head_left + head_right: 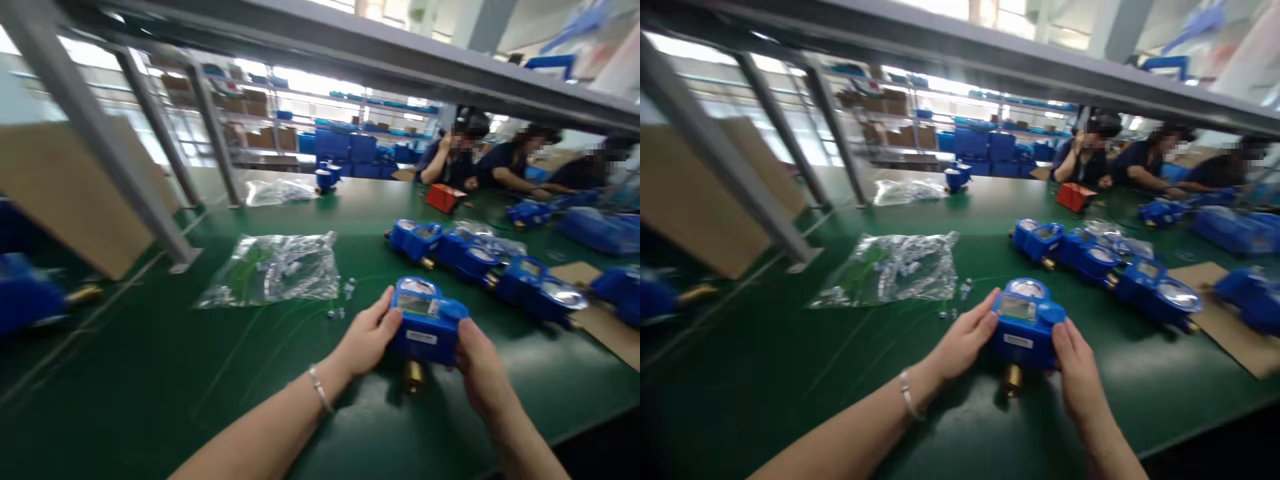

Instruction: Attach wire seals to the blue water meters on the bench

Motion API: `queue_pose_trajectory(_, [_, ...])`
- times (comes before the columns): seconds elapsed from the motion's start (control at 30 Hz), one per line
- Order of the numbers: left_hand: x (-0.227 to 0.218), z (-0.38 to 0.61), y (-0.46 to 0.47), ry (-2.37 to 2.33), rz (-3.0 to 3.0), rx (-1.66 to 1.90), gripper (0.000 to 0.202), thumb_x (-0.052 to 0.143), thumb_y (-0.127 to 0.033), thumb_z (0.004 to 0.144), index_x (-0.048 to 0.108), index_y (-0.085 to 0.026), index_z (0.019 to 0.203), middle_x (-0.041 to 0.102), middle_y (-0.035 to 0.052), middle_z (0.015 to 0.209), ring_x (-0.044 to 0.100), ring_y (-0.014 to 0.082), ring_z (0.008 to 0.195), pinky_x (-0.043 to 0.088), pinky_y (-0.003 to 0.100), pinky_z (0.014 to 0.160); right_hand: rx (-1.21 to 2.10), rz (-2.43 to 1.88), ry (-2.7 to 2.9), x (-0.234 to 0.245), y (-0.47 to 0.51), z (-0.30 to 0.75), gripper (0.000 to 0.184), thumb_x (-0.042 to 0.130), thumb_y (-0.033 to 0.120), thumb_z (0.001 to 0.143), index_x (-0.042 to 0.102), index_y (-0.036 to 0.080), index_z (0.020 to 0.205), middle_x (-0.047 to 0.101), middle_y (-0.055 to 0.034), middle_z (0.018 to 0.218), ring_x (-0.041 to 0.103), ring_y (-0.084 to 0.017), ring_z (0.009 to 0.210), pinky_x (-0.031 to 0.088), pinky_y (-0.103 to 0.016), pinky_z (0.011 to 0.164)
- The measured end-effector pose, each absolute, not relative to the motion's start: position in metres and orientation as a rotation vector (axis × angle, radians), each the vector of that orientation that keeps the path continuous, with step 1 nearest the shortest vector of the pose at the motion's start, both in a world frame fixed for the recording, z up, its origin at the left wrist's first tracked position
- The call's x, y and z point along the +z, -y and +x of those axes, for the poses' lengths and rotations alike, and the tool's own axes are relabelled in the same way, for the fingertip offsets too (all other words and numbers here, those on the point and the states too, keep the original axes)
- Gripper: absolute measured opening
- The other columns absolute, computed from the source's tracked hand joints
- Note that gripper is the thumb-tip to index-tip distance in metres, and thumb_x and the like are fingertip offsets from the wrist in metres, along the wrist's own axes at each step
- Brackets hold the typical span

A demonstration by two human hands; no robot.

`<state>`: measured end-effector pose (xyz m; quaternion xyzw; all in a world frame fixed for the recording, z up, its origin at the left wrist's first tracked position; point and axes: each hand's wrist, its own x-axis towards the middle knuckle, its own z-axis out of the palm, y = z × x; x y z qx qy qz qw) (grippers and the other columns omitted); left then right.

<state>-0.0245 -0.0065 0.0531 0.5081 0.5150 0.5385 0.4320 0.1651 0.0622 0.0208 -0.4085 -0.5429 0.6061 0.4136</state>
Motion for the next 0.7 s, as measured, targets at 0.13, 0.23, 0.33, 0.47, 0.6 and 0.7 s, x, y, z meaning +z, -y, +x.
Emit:
queue_pose_trajectory(0.13, [0.089, -0.029, -0.002, -1.310, 0.929, 1.356, 0.062, 0.056, -0.052, 0.079, 0.045, -0.020, 0.130, 0.058, 0.0088, 0.122, 0.056, 0.0277, 0.106, 0.044, 0.040, 0.091, 1.646, -0.970, 1.251, 0.060, -0.072, 0.143, 0.046, 0.050, 0.063, 0.076, 0.055, 0.017, 0.080, 0.043, 0.0049, 0.050, 0.041, -0.008, 0.037, 0.031, -0.016, 0.028])
queue_pose_trajectory(0.23, [0.109, -0.029, 0.006, -1.255, 0.736, 1.341, 0.061, 0.059, -0.052, 0.076, 0.050, -0.018, 0.126, 0.069, 0.0088, 0.093, 0.064, 0.0232, 0.077, 0.051, 0.032, 0.064, 1.675, -0.952, 1.325, 0.072, -0.071, 0.138, 0.049, 0.050, 0.064, 0.076, 0.055, 0.016, 0.081, 0.049, 0.0035, 0.049, 0.046, -0.009, 0.034, 0.030, -0.016, 0.024])
queue_pose_trajectory(0.33, [0.115, -0.029, 0.009, -1.277, 0.701, 1.351, 0.053, 0.061, -0.051, 0.076, 0.057, -0.019, 0.118, 0.069, 0.0057, 0.075, 0.061, 0.0179, 0.062, 0.046, 0.024, 0.051, 1.698, -0.931, 1.347, 0.075, -0.069, 0.138, 0.049, 0.049, 0.064, 0.077, 0.056, 0.016, 0.083, 0.052, 0.0032, 0.048, 0.050, -0.011, 0.034, 0.032, -0.016, 0.023])
queue_pose_trajectory(0.47, [0.114, -0.029, 0.005, -1.284, 0.689, 1.379, 0.049, 0.063, -0.050, 0.074, 0.062, -0.019, 0.111, 0.069, 0.0056, 0.072, 0.060, 0.0176, 0.060, 0.045, 0.023, 0.048, 1.698, -0.926, 1.344, 0.074, -0.070, 0.138, 0.048, 0.049, 0.063, 0.078, 0.056, 0.016, 0.079, 0.051, 0.0038, 0.045, 0.051, -0.011, 0.033, 0.034, -0.016, 0.023])
queue_pose_trajectory(0.6, [0.113, -0.028, 0.004, -1.280, 0.691, 1.388, 0.051, 0.064, -0.051, 0.072, 0.062, -0.017, 0.110, 0.069, 0.0068, 0.074, 0.061, 0.0195, 0.062, 0.046, 0.024, 0.049, 1.679, -0.933, 1.349, 0.075, -0.069, 0.139, 0.049, 0.049, 0.064, 0.077, 0.058, 0.015, 0.079, 0.051, 0.0034, 0.045, 0.051, -0.011, 0.033, 0.034, -0.015, 0.023])
queue_pose_trajectory(0.7, [0.112, -0.028, 0.005, -1.293, 0.693, 1.383, 0.054, 0.065, -0.051, 0.071, 0.061, -0.017, 0.112, 0.069, 0.0071, 0.077, 0.062, 0.0201, 0.064, 0.047, 0.025, 0.051, 1.686, -0.940, 1.359, 0.077, -0.069, 0.140, 0.051, 0.049, 0.064, 0.077, 0.058, 0.015, 0.084, 0.052, 0.0029, 0.046, 0.051, -0.011, 0.034, 0.035, -0.015, 0.023])
